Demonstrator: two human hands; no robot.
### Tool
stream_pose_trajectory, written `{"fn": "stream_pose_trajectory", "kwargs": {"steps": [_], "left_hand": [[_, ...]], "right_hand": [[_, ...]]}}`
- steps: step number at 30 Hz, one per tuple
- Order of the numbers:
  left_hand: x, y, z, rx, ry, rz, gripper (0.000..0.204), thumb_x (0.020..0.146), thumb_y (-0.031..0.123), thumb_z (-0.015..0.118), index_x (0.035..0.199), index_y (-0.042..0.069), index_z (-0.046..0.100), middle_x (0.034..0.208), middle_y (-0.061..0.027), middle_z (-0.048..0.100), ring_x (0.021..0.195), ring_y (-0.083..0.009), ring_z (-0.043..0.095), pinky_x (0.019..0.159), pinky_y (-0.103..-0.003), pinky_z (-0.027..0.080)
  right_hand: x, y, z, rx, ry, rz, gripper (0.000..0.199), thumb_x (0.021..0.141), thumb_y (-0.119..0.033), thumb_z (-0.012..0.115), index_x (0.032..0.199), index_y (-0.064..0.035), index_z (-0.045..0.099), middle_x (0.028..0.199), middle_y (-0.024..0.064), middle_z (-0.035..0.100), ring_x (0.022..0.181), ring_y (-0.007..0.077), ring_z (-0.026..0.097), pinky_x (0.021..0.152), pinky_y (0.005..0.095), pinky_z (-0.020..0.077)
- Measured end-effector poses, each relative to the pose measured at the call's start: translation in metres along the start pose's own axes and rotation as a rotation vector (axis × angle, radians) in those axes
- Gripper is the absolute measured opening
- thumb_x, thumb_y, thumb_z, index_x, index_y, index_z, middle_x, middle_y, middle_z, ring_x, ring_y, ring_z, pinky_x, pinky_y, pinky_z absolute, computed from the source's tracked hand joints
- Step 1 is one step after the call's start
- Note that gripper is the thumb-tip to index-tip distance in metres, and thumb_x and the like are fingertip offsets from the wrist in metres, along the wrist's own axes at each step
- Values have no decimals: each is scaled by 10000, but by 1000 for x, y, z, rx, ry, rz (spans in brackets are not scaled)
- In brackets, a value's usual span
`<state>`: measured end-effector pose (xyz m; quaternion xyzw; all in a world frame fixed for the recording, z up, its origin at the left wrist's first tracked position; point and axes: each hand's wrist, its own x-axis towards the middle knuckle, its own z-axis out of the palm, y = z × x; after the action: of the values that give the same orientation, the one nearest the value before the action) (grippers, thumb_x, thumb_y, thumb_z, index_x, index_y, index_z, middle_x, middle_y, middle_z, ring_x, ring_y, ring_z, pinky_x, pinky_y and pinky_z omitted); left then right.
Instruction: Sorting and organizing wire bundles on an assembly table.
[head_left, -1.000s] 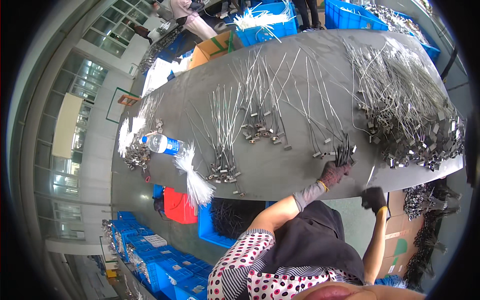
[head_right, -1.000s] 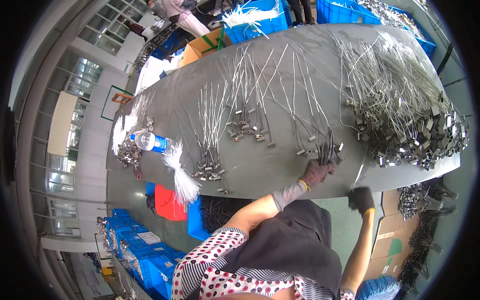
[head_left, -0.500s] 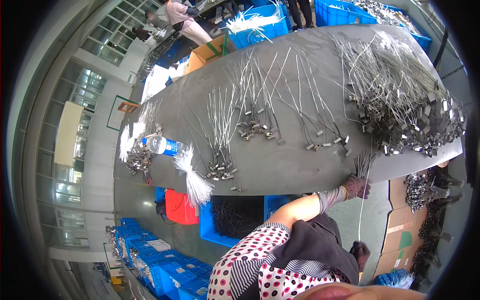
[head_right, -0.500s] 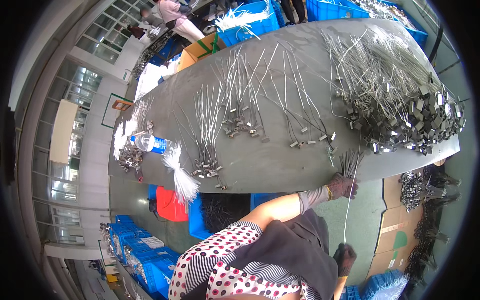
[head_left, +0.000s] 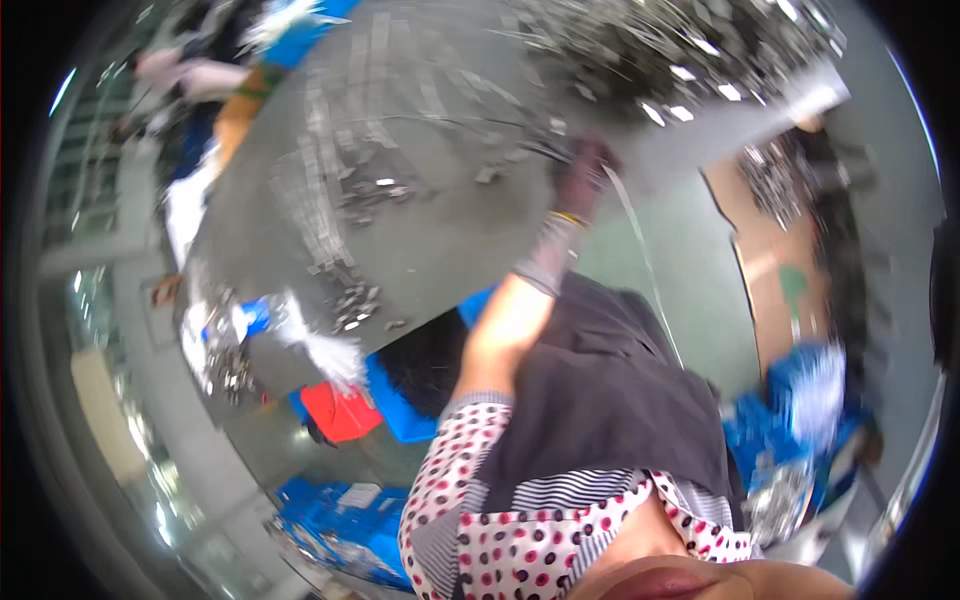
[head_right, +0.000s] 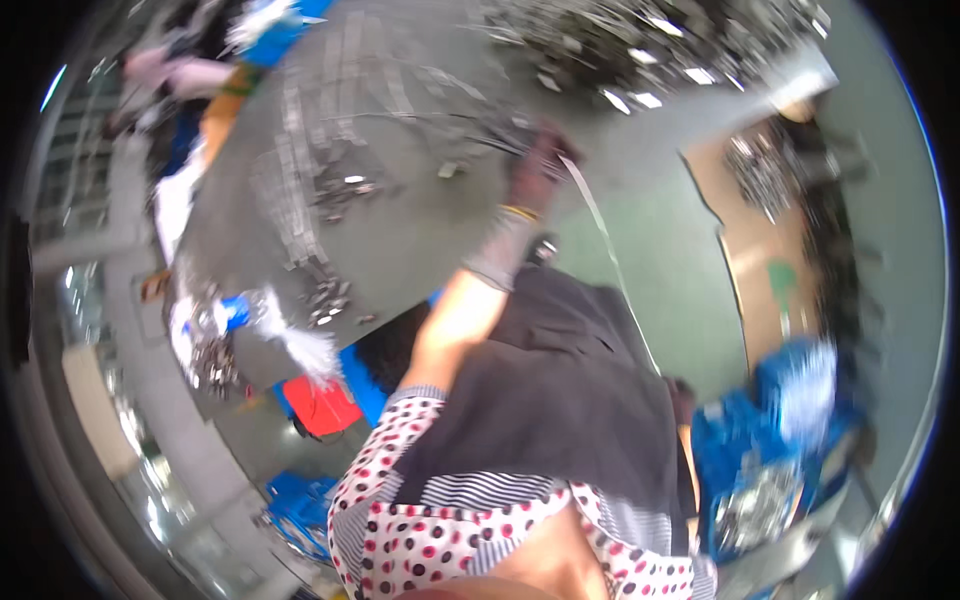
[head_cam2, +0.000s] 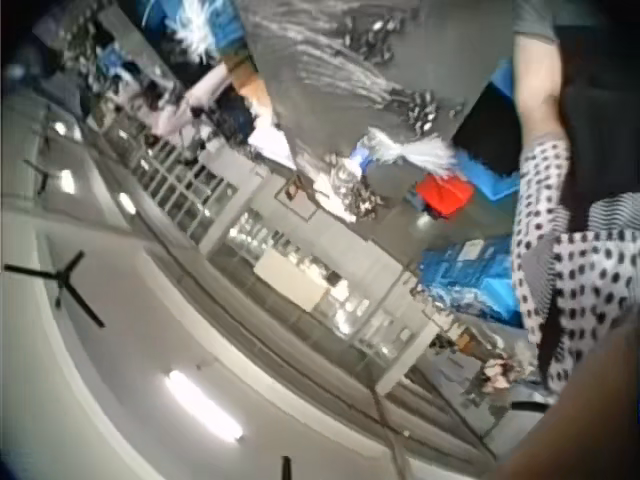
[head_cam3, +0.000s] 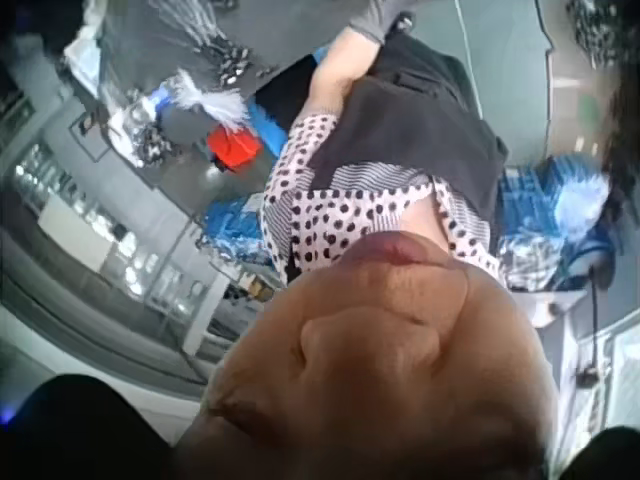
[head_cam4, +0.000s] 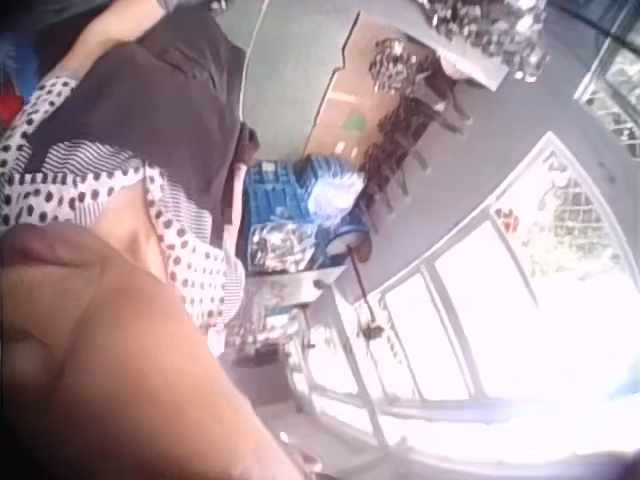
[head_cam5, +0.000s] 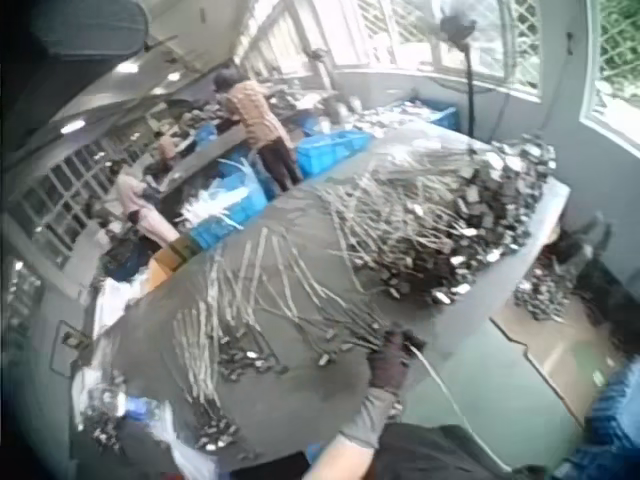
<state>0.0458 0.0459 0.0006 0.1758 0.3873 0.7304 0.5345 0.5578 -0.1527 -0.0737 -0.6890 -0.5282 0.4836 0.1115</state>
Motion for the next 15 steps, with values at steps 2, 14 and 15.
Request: {"fn": "stream_pose_trajectory", "kwargs": {"steps": [2, 14, 15], "left_hand": [[-10, 23, 19, -84, 200, -91, 265, 974, 355, 614, 883, 106, 616, 736, -18, 614, 673, -133, 619, 711, -360, 570], [-48, -2, 10, -217, 280, -279, 175, 966, 203, 630, 1089, 79, 642, 843, -43, 651, 773, -202, 654, 811, -491, 586], [-56, -8, 9, -162, 237, -314, 188, 970, 195, 623, 1099, 59, 641, 875, -58, 664, 795, -214, 667, 796, -484, 596]], "right_hand": [[-14, -32, 0, 43, 15, 132, 326, 871, -323, 672, 807, -3, 685, 608, 35, 573, 491, 123, 502, 455, 280, 396], [26, -172, 37, 209, -101, 239, 303, 852, -266, 713, 806, 33, 687, 614, 43, 583, 513, 112, 514, 469, 287, 420], [35, -181, 47, 253, -102, 212, 303, 852, -267, 715, 814, 33, 687, 618, 41, 584, 517, 111, 517, 470, 287, 422]]}}
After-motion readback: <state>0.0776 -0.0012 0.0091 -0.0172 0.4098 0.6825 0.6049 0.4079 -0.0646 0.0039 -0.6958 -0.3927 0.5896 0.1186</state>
